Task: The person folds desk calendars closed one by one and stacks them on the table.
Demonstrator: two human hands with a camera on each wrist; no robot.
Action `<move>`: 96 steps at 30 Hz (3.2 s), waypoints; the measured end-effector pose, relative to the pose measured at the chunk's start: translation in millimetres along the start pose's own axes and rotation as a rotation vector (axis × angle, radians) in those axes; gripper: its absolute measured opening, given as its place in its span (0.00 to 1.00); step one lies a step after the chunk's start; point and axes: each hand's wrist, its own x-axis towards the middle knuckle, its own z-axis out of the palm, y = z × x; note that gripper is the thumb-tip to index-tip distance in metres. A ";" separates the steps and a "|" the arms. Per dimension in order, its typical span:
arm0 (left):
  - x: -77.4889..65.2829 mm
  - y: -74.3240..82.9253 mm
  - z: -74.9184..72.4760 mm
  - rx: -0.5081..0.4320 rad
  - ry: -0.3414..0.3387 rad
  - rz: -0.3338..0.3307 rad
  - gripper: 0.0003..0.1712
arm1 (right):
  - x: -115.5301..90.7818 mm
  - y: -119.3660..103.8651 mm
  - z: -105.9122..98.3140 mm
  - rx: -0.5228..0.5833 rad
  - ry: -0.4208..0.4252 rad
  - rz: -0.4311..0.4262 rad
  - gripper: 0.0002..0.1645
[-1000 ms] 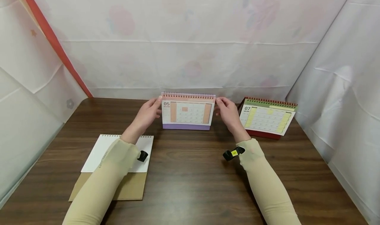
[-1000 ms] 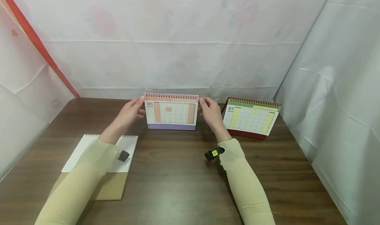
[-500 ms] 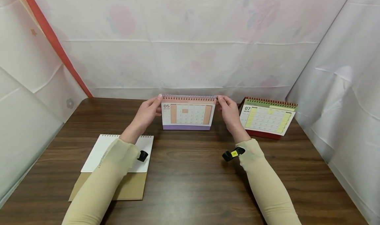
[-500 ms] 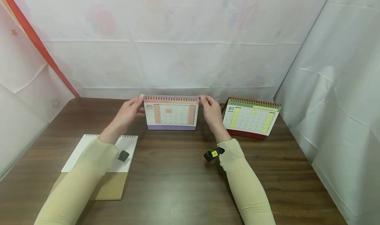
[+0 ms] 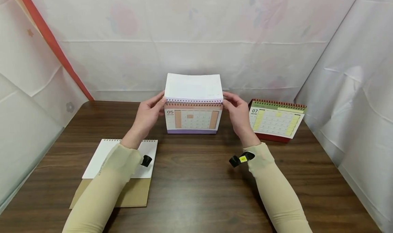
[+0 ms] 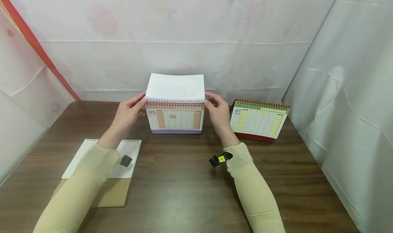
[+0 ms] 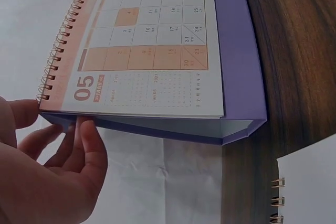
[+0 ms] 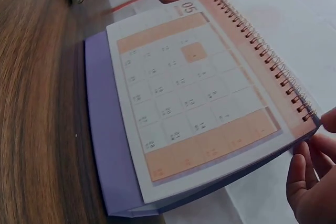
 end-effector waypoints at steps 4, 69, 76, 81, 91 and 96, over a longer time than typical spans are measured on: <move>-0.5 -0.1 1.4 -0.036 0.057 0.041 0.25 | -0.2 -4.5 0.3 0.037 0.021 0.033 0.18; 3.5 -7.7 -12.1 -0.184 0.000 0.106 0.10 | 7.1 -18.9 -28.6 -0.046 -0.214 0.328 0.10; 4.9 -6.4 -13.3 -0.133 -0.027 0.090 0.12 | 8.7 -16.5 -27.8 -0.062 -0.214 0.319 0.08; 4.9 -5.2 -13.6 -0.157 -0.042 0.104 0.12 | 8.7 -14.9 -27.8 -0.067 -0.225 0.308 0.04; 7.2 -9.9 -6.6 -0.129 -0.017 0.166 0.19 | 9.6 -10.1 -28.9 -0.201 -0.255 0.256 0.10; 11.7 -15.7 -4.1 -0.030 0.034 0.177 0.21 | 9.0 -9.2 -30.0 -0.307 -0.250 0.206 0.14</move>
